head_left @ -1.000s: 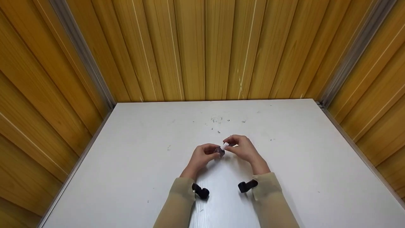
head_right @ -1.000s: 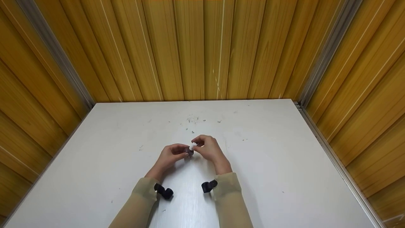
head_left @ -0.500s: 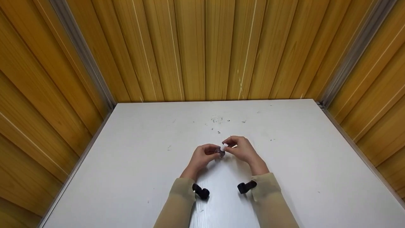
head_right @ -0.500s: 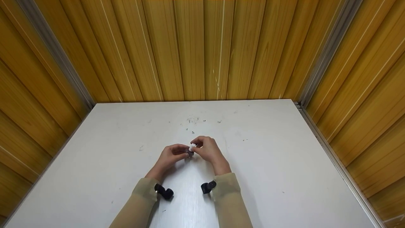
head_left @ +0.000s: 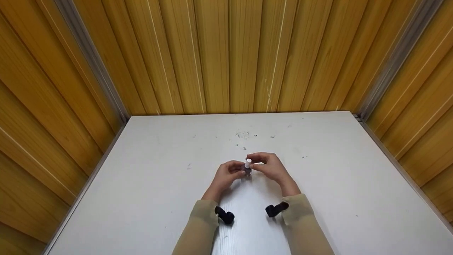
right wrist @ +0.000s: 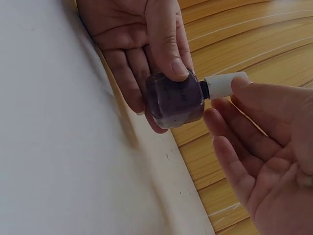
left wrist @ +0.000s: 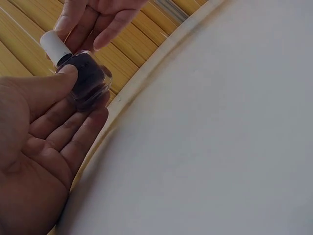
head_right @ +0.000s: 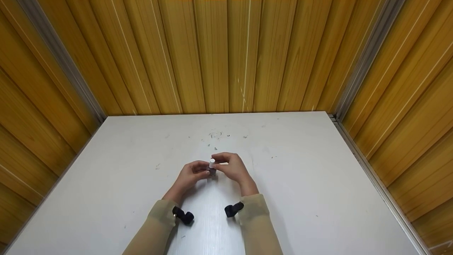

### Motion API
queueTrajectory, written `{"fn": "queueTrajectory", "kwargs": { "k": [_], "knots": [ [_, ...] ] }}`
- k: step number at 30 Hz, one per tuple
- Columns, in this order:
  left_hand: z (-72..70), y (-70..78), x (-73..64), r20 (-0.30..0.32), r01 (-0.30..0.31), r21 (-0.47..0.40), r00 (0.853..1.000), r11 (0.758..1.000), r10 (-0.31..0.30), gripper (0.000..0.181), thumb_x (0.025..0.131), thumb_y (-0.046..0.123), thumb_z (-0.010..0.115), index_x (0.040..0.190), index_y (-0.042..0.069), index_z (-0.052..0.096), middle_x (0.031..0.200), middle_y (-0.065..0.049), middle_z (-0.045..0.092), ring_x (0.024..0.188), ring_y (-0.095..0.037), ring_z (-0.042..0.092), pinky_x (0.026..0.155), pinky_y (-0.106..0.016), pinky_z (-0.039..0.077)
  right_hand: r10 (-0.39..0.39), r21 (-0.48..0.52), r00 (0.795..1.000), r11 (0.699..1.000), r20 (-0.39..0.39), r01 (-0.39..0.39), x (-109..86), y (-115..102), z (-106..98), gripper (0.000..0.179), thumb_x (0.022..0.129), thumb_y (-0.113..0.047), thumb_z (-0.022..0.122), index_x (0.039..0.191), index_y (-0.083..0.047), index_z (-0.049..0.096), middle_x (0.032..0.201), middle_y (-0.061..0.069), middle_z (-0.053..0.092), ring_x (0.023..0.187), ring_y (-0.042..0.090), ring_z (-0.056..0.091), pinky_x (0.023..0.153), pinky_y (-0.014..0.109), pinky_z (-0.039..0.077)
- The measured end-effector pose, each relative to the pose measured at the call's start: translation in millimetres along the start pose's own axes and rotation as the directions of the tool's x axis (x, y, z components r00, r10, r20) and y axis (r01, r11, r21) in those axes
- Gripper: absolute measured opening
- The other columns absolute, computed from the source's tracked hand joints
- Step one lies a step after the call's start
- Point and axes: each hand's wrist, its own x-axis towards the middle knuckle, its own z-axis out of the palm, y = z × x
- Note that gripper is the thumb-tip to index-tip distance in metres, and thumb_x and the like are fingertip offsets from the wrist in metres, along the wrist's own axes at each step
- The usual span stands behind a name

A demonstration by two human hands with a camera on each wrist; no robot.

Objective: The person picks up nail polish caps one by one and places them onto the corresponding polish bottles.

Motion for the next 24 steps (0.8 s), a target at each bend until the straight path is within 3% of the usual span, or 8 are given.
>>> {"fn": "queueTrajectory", "kwargs": {
  "k": [9, 12, 19, 24],
  "knots": [
    [0.1, -1.0, 1.0, 0.012, 0.008, -0.007, 1.000, 1.000, -0.008, 0.028, 0.093, -0.005, 0.070, 0.120, -0.008, 0.066, 0.116, -0.024, 0.074, 0.107, -0.026, 0.075, 0.092, -0.030, 0.062, -0.015, 0.065, 1.000, 0.998, -0.015, 0.016, 2.5, 2.9, 4.2, 0.031, 0.093, -0.007, 0.074, 0.122, 0.002, 0.072, 0.125, 0.022, 0.073, 0.123, 0.038, 0.066, 0.090, 0.014, 0.053],
    [-0.3, -1.8, 1.1, 0.012, 0.013, -0.005, 1.000, 1.000, -0.013, 0.028, 0.093, -0.004, 0.071, 0.120, -0.008, 0.066, 0.116, -0.024, 0.074, 0.107, -0.026, 0.075, 0.092, -0.030, 0.062, -0.016, 0.069, 1.000, 0.997, -0.020, 0.017, 2.7, 3.3, 5.7, 0.029, 0.092, -0.004, 0.074, 0.120, 0.003, 0.073, 0.122, 0.023, 0.073, 0.118, 0.035, 0.069, 0.088, 0.013, 0.054],
    [-0.3, -3.6, 2.1, 0.029, 0.008, -0.034, 1.000, 0.999, -0.007, 0.029, 0.092, -0.007, 0.069, 0.120, -0.011, 0.064, 0.116, -0.026, 0.074, 0.106, -0.022, 0.074, 0.091, -0.028, 0.062, -0.004, 0.035, 0.999, 0.999, -0.045, 0.006, 3.5, 3.4, 6.9, 0.024, 0.090, -0.009, 0.079, 0.111, 0.001, 0.076, 0.110, 0.018, 0.077, 0.099, 0.013, 0.071, 0.081, 0.016, 0.055],
    [-0.2, -2.4, 1.5, 0.034, -0.004, -0.041, 0.999, 0.999, 0.005, 0.029, 0.092, -0.007, 0.069, 0.120, -0.013, 0.064, 0.116, -0.027, 0.073, 0.106, -0.022, 0.074, 0.090, -0.027, 0.061, 0.007, 0.003, 0.999, 1.000, -0.052, -0.006, 4.4, 2.9, 8.3, 0.023, 0.090, -0.010, 0.079, 0.109, 0.002, 0.075, 0.107, 0.018, 0.077, 0.097, 0.013, 0.068, 0.078, 0.017, 0.053]
  ]
}}
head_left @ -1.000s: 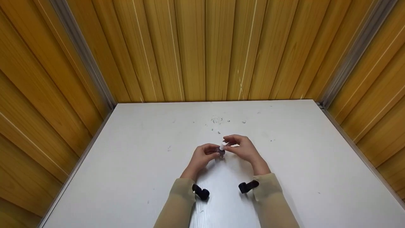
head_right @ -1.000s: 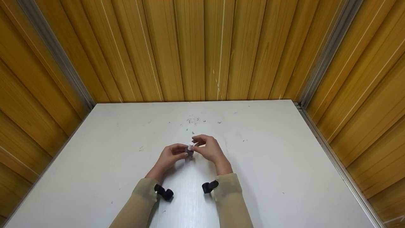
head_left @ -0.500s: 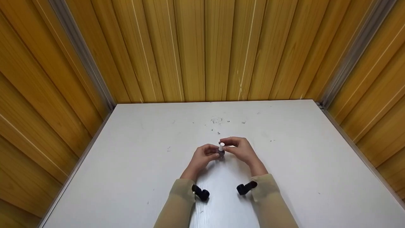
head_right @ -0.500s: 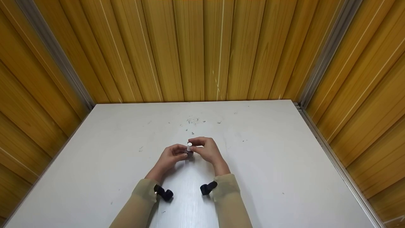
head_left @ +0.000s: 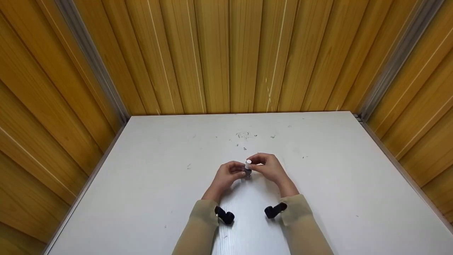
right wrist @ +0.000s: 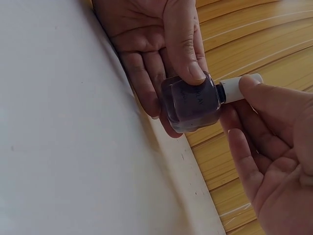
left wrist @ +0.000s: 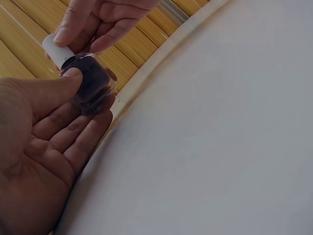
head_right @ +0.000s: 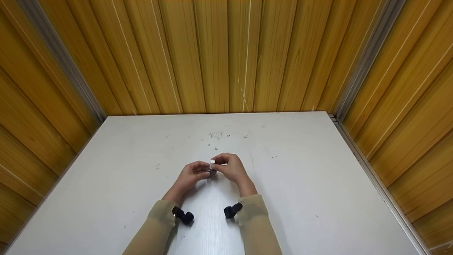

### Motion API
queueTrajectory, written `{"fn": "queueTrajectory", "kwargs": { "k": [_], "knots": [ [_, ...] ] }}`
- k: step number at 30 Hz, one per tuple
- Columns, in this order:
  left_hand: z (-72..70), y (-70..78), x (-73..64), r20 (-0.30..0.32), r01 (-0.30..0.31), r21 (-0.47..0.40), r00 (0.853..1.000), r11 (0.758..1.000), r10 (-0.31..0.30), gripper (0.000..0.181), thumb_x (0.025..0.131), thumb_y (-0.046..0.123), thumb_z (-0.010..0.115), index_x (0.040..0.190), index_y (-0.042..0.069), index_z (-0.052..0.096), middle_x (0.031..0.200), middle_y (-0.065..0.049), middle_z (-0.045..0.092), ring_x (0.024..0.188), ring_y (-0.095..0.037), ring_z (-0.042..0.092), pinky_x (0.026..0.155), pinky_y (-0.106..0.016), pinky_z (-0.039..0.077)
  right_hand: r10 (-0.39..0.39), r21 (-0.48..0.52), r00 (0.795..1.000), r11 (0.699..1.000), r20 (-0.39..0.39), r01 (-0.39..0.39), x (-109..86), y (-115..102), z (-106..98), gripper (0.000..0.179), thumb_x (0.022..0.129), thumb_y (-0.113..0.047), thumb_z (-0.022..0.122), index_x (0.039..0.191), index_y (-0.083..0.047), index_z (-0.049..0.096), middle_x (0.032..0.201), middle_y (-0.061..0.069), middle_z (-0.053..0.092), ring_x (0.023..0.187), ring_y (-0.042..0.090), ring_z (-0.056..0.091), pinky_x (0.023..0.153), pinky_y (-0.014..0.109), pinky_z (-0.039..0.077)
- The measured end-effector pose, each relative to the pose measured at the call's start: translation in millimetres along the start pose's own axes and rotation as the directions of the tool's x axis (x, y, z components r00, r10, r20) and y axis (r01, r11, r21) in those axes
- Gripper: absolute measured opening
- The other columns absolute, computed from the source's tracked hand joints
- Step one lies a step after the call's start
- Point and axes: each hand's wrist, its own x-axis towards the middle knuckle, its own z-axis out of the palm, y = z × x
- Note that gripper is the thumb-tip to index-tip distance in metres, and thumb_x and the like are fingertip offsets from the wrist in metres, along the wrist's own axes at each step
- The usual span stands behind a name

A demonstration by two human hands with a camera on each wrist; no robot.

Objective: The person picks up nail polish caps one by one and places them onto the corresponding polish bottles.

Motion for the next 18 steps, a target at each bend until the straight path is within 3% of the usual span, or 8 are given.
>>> {"fn": "queueTrajectory", "kwargs": {
  "k": [9, 18],
  "knots": [
    [0.8, 1.7, -1.7, 0.000, 0.001, 0.011, 1.000, 1.000, -0.001, 0.028, 0.091, -0.007, 0.069, 0.119, -0.012, 0.064, 0.116, -0.027, 0.073, 0.107, -0.026, 0.074, 0.090, -0.026, 0.061, 0.010, -0.014, 1.000, 1.000, -0.013, -0.011, 0.1, 0.7, 0.8, 0.023, 0.089, -0.010, 0.080, 0.106, 0.004, 0.073, 0.101, 0.017, 0.076, 0.091, 0.012, 0.066, 0.074, 0.019, 0.052],
    [-0.1, -0.2, -0.3, 0.001, 0.001, 0.017, 1.000, 1.000, -0.001, 0.028, 0.092, -0.007, 0.069, 0.119, -0.012, 0.064, 0.115, -0.025, 0.074, 0.104, -0.019, 0.074, 0.090, -0.027, 0.062, 0.011, 0.064, 1.000, 0.998, 0.024, -0.013, -1.8, -1.4, -2.9, 0.035, 0.089, -0.015, 0.081, 0.120, -0.001, 0.073, 0.123, 0.019, 0.074, 0.113, 0.026, 0.071, 0.087, 0.019, 0.057]
  ]
}}
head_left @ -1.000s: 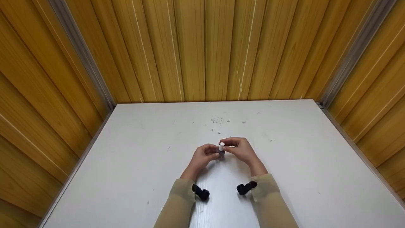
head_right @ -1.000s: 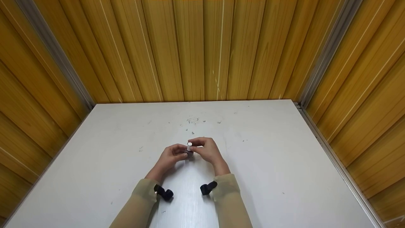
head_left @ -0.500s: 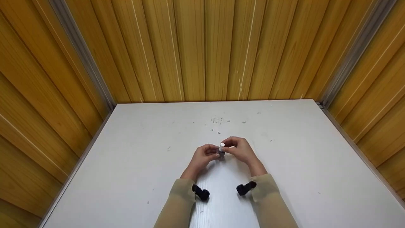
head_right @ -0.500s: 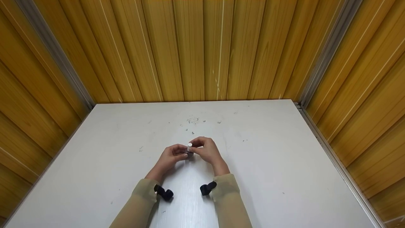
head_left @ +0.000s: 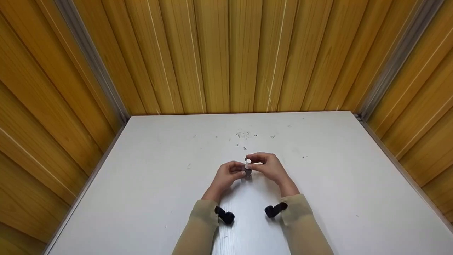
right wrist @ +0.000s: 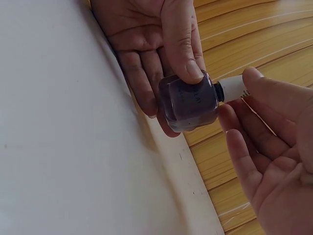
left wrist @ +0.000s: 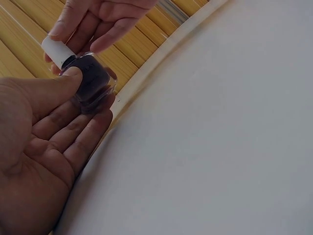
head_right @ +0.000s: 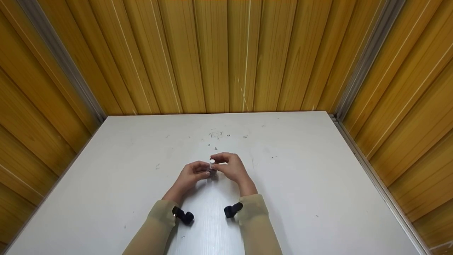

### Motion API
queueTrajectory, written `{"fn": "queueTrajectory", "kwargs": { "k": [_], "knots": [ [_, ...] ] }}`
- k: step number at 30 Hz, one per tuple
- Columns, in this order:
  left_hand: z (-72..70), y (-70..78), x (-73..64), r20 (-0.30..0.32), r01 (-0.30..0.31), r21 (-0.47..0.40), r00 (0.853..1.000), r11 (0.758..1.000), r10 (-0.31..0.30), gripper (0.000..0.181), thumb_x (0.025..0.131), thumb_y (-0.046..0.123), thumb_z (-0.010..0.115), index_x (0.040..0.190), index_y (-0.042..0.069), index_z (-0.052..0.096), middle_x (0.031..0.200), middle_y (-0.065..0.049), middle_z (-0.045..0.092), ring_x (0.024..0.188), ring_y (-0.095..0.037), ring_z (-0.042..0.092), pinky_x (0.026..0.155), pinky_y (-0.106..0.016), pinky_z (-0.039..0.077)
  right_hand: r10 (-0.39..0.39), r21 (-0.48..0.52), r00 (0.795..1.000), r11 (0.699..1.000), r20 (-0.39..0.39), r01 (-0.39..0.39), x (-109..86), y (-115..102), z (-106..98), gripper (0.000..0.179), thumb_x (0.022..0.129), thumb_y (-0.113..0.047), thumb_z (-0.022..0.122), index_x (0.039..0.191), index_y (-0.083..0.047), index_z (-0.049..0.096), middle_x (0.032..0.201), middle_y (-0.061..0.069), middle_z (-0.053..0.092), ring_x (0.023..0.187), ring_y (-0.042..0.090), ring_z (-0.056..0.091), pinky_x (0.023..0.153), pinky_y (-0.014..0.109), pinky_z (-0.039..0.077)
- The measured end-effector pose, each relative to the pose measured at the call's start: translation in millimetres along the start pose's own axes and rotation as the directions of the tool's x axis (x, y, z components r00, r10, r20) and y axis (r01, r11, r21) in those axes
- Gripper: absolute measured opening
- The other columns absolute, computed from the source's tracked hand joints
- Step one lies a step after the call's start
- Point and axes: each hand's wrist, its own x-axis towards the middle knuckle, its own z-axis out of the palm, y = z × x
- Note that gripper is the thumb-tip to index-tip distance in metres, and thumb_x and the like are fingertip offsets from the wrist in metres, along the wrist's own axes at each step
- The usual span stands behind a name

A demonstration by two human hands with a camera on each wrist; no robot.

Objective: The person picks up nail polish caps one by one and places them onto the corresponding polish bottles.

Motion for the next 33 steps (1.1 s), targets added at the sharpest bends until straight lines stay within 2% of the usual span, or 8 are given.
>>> {"fn": "queueTrajectory", "kwargs": {
  "k": [5, 10, 19, 25, 29, 33],
  "knots": [
    [0.5, 0.7, -0.6, -0.001, 0.001, 0.006, 1.000, 1.000, -0.001, 0.028, 0.092, -0.007, 0.070, 0.119, -0.011, 0.065, 0.115, -0.025, 0.074, 0.105, -0.021, 0.074, 0.091, -0.028, 0.062, -0.026, 0.019, 0.999, 1.000, 0.028, 0.025, 0.2, 1, 0, 0.031, 0.092, -0.006, 0.076, 0.121, 0.003, 0.072, 0.124, 0.023, 0.073, 0.115, 0.035, 0.071, 0.085, 0.016, 0.058],
    [0.7, 2.4, -1.4, -0.014, 0.009, 0.022, 1.000, 1.000, -0.009, 0.028, 0.091, -0.006, 0.070, 0.119, -0.009, 0.066, 0.115, -0.024, 0.074, 0.107, -0.023, 0.074, 0.091, -0.029, 0.062, -0.023, 0.001, 0.999, 1.000, 0.025, 0.023, -0.7, -2, 1, 0.027, 0.092, 0.000, 0.073, 0.119, 0.006, 0.072, 0.121, 0.026, 0.072, 0.111, 0.036, 0.071, 0.080, 0.015, 0.056],
    [0.9, 2.4, -0.9, -0.010, 0.002, 0.015, 1.000, 1.000, -0.002, 0.028, 0.091, -0.007, 0.070, 0.118, -0.010, 0.066, 0.114, -0.025, 0.075, 0.105, -0.022, 0.074, 0.090, -0.028, 0.062, -0.015, -0.056, 1.000, 0.998, 0.004, 0.016, -16.8, -41, 1, 0.024, 0.092, -0.003, 0.075, 0.111, 0.010, 0.071, 0.111, 0.025, 0.075, 0.097, 0.015, 0.069, 0.078, 0.018, 0.054],
    [0.4, 1.9, -0.9, -0.001, 0.000, 0.023, 1.000, 1.000, 0.000, 0.028, 0.092, -0.006, 0.070, 0.119, -0.010, 0.066, 0.115, -0.025, 0.074, 0.106, -0.023, 0.074, 0.090, -0.027, 0.062, -0.011, -0.044, 1.000, 0.999, -0.006, 0.011, -17.7, -41, 2, 0.025, 0.089, -0.003, 0.077, 0.109, 0.011, 0.070, 0.108, 0.026, 0.074, 0.094, 0.012, 0.067, 0.078, 0.018, 0.054],
    [0.6, 2.7, -1.2, -0.003, 0.004, 0.009, 1.000, 1.000, -0.004, 0.028, 0.092, -0.007, 0.069, 0.119, -0.011, 0.065, 0.116, -0.026, 0.074, 0.108, -0.027, 0.074, 0.091, -0.029, 0.062, 0.003, -0.040, 1.000, 0.999, -0.001, -0.003, -14.3, -36, 2, 0.028, 0.090, -0.003, 0.077, 0.114, 0.010, 0.070, 0.114, 0.027, 0.072, 0.103, 0.026, 0.069, 0.082, 0.020, 0.053],
    [0.9, 3.3, -1.3, -0.006, 0.012, -0.005, 1.000, 1.000, -0.012, 0.028, 0.092, -0.007, 0.069, 0.119, -0.011, 0.065, 0.116, -0.026, 0.073, 0.108, -0.025, 0.074, 0.092, -0.030, 0.062, -0.005, -0.022, 1.000, 1.000, 0.019, 0.005, -5.8, -16, 2, 0.034, 0.091, -0.006, 0.076, 0.122, 0.008, 0.069, 0.124, 0.027, 0.071, 0.117, 0.041, 0.066, 0.086, 0.018, 0.053]
  ]
}}
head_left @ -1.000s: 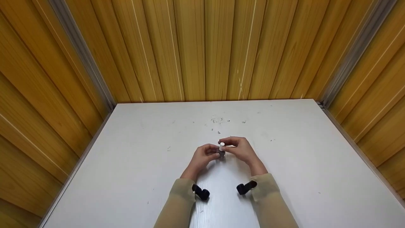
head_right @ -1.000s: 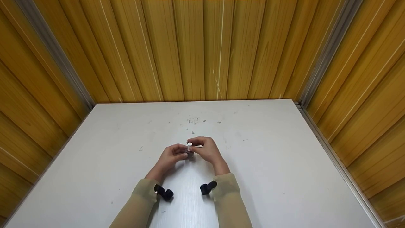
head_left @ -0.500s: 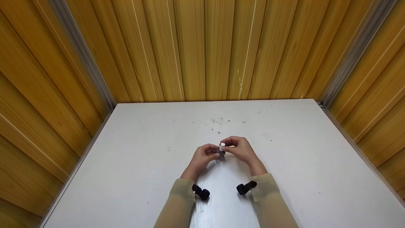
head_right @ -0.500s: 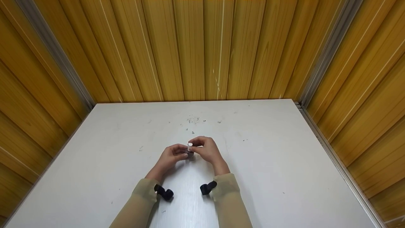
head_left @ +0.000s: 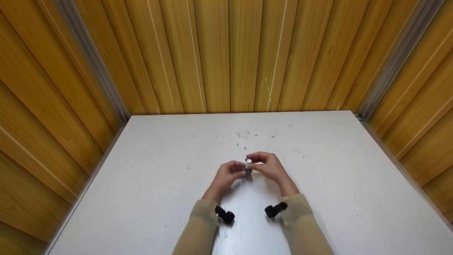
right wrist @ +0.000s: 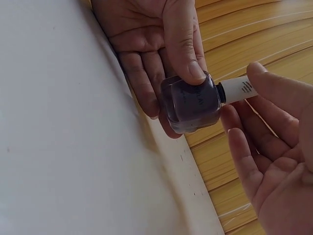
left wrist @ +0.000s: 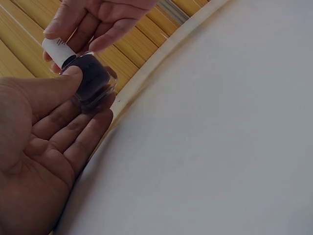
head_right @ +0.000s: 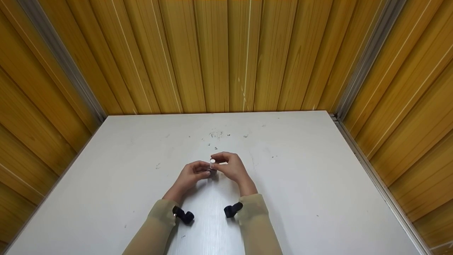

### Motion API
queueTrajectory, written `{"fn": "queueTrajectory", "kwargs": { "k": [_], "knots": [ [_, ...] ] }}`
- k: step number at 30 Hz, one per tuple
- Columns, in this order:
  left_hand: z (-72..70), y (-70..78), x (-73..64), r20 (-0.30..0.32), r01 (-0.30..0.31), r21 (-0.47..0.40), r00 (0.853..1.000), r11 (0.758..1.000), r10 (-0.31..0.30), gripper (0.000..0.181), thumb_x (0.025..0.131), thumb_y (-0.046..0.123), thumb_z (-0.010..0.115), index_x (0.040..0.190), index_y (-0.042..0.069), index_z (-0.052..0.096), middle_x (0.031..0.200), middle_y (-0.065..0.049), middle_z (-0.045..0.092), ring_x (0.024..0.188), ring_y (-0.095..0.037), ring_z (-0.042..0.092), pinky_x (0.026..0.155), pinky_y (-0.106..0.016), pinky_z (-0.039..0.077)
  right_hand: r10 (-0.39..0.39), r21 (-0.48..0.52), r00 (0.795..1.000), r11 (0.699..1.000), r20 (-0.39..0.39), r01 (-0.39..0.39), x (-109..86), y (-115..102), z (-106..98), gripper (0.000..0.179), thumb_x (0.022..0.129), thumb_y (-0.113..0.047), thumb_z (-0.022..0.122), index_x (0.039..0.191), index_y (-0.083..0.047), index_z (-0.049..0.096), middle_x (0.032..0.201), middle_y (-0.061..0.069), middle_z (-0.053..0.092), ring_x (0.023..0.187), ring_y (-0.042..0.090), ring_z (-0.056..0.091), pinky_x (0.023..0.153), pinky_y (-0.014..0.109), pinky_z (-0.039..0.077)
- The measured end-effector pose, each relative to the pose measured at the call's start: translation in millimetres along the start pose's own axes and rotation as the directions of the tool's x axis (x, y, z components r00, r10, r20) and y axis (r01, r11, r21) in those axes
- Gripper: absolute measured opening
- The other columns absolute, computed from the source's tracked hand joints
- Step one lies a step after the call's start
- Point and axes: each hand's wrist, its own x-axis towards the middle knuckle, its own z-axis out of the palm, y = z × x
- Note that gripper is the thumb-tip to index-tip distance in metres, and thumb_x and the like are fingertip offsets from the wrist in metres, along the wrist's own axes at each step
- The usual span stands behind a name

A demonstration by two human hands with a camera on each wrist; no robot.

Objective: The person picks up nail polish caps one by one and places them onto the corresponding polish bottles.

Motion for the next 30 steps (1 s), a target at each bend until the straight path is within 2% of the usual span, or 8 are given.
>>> {"fn": "queueTrajectory", "kwargs": {
  "k": [3, 11, 15, 25, 30],
  "knots": [
    [0.2, 0.2, -0.4, -0.007, 0.009, 0.006, 1.000, 1.000, -0.009, 0.028, 0.092, -0.007, 0.070, 0.119, -0.009, 0.066, 0.115, -0.024, 0.074, 0.107, -0.023, 0.074, 0.092, -0.029, 0.062, -0.029, 0.012, 0.999, 1.000, 0.013, 0.029, 4.9, 14, -1, 0.035, 0.092, -0.009, 0.076, 0.123, 0.006, 0.070, 0.125, 0.025, 0.071, 0.118, 0.040, 0.067, 0.084, 0.015, 0.054],
    [0.3, -0.2, -0.3, -0.009, 0.007, 0.000, 1.000, 1.000, -0.007, 0.028, 0.092, -0.007, 0.070, 0.119, -0.010, 0.065, 0.117, -0.026, 0.073, 0.109, -0.027, 0.074, 0.093, -0.030, 0.062, -0.055, 0.006, 0.999, 0.998, 0.000, 0.055, 5.7, 17, -1, 0.029, 0.090, -0.013, 0.079, 0.116, 0.002, 0.075, 0.119, 0.024, 0.073, 0.099, 0.017, 0.071, 0.078, 0.016, 0.056],
    [0.3, 0.1, -0.6, -0.008, -0.002, 0.010, 1.000, 1.000, 0.002, 0.028, 0.092, -0.007, 0.070, 0.119, -0.011, 0.065, 0.116, -0.026, 0.073, 0.109, -0.027, 0.074, 0.093, -0.029, 0.062, -0.051, 0.002, 0.999, 0.999, -0.007, 0.051, 6.4, 18, -1, 0.028, 0.090, -0.013, 0.079, 0.113, 0.003, 0.075, 0.115, 0.023, 0.075, 0.093, 0.012, 0.069, 0.076, 0.017, 0.056],
    [0.5, -1.3, 0.6, -0.003, -0.003, 0.020, 1.000, 1.000, 0.003, 0.028, 0.091, -0.007, 0.070, 0.119, -0.011, 0.065, 0.116, -0.027, 0.073, 0.107, -0.026, 0.074, 0.091, -0.027, 0.061, -0.046, -0.011, 0.998, 0.999, -0.038, 0.045, 7.5, 19, 1, 0.023, 0.087, -0.010, 0.081, 0.105, 0.003, 0.074, 0.100, 0.013, 0.076, 0.092, 0.010, 0.067, 0.082, 0.020, 0.053],
    [-0.4, -2.3, 0.6, 0.001, -0.010, 0.012, 1.000, 1.000, 0.010, 0.028, 0.092, -0.006, 0.070, 0.119, -0.011, 0.065, 0.116, -0.026, 0.074, 0.108, -0.025, 0.074, 0.091, -0.028, 0.061, -0.034, -0.020, 0.999, 0.999, -0.029, 0.034, 7.1, 19, 0, 0.031, 0.089, -0.014, 0.081, 0.114, 0.003, 0.073, 0.111, 0.019, 0.076, 0.102, 0.018, 0.069, 0.085, 0.023, 0.053]
  ]
}}
